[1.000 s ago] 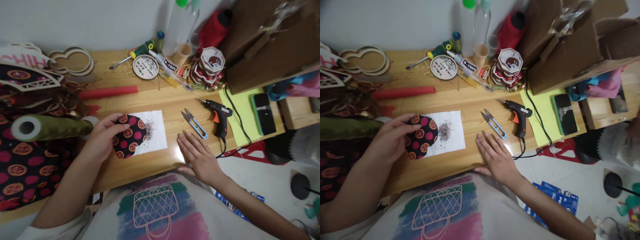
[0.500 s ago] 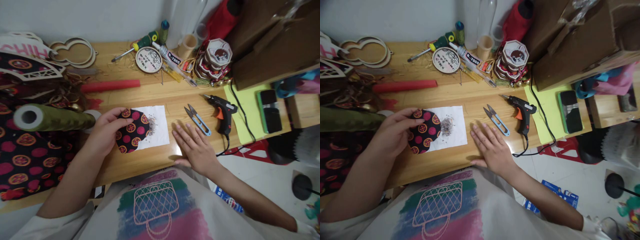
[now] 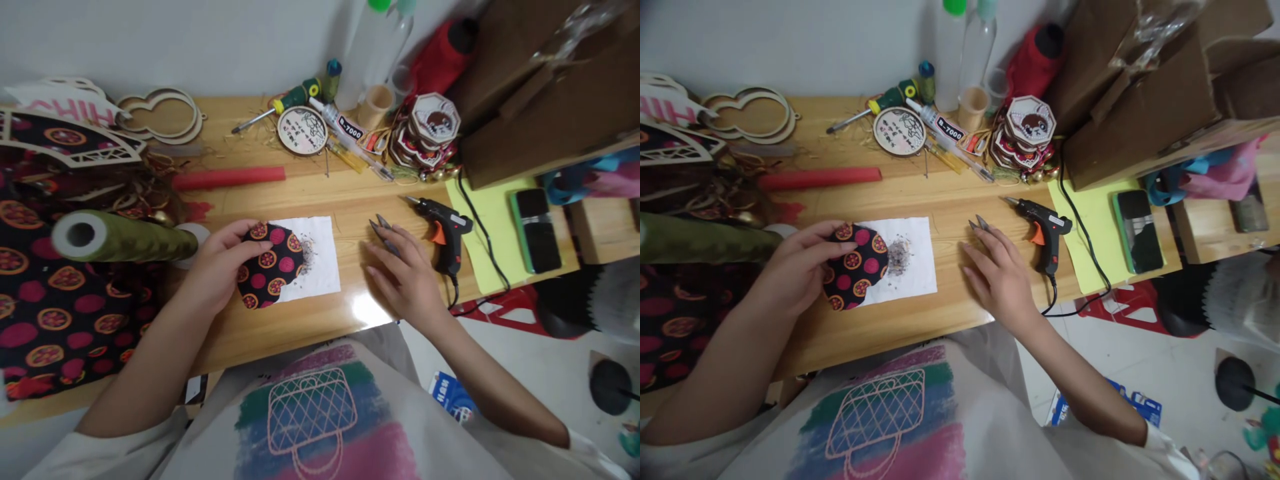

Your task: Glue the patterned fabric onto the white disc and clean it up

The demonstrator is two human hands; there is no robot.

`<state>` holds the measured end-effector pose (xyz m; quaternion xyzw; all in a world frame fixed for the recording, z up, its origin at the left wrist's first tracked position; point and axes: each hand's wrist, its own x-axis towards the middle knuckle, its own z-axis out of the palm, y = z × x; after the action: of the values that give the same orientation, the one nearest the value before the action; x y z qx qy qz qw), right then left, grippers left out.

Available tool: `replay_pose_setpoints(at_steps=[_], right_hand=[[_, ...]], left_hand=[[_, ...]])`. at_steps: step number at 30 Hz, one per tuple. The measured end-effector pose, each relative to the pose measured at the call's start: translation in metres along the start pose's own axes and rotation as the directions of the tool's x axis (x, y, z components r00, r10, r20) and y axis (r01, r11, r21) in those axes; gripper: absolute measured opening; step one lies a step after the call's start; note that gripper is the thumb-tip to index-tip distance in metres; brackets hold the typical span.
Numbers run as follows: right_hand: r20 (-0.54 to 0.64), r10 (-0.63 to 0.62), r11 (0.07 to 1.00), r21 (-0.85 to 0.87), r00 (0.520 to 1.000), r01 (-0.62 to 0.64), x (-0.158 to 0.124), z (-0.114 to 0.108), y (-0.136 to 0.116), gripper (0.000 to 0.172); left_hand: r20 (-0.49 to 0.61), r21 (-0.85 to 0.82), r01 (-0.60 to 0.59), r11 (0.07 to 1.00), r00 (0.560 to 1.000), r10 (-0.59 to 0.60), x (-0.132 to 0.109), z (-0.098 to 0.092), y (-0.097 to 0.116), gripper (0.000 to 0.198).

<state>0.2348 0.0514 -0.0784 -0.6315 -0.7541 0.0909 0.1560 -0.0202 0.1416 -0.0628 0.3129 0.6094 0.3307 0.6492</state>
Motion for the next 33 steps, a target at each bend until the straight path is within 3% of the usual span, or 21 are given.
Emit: replay_pose_setpoints(at_steps=[7,12,14,20,22,27,33], right_hand=[[-0.135,0.017,1.0,0.02,0.991,-0.015,0.014,0.009,0.004,0.016],[-0.146,-0.086,0.996,-0.044,0.986,0.08,0.015,0.012,0.003,0.013],[-0.138,-0.124,0.99,-0.077,0.983,0.114,0.013,0.009,0.0,0.011],[-0.267,-0.147,0.989,-0.038,0.952,0.141,0.022,-0.001,-0.028,0.005],[-0.238,-0.159,0.986,0.01,0.958,0.167,0.033,0.002,-0.04,0.007],[-0.002,-0.104,0.988,0.115,0.995,0.104,0.057,0.013,-0.058,0.022],[0.008,-0.055,0.983,0.173,0.998,0.053,0.062,0.015,-0.061,0.015]], left_hand=[[0.049,-0.015,0.009,1.0,0.999,-0.008,0.001,-0.003,-0.002,0.026],[0.051,0.001,0.007,1.0,0.999,-0.007,0.003,-0.002,-0.002,0.03],[0.054,-0.008,0.014,1.0,0.998,-0.013,0.002,-0.002,-0.001,0.031],[0.071,-0.076,0.039,0.996,0.997,-0.034,0.003,-0.003,-0.003,0.029],[0.108,-0.112,0.081,0.99,0.992,-0.069,0.005,-0.004,-0.004,0.029],[0.1,-0.229,0.068,0.971,0.994,-0.045,0.009,-0.007,-0.001,0.026],[0.169,-0.22,0.066,0.973,0.985,-0.028,0.011,-0.009,-0.005,0.019]])
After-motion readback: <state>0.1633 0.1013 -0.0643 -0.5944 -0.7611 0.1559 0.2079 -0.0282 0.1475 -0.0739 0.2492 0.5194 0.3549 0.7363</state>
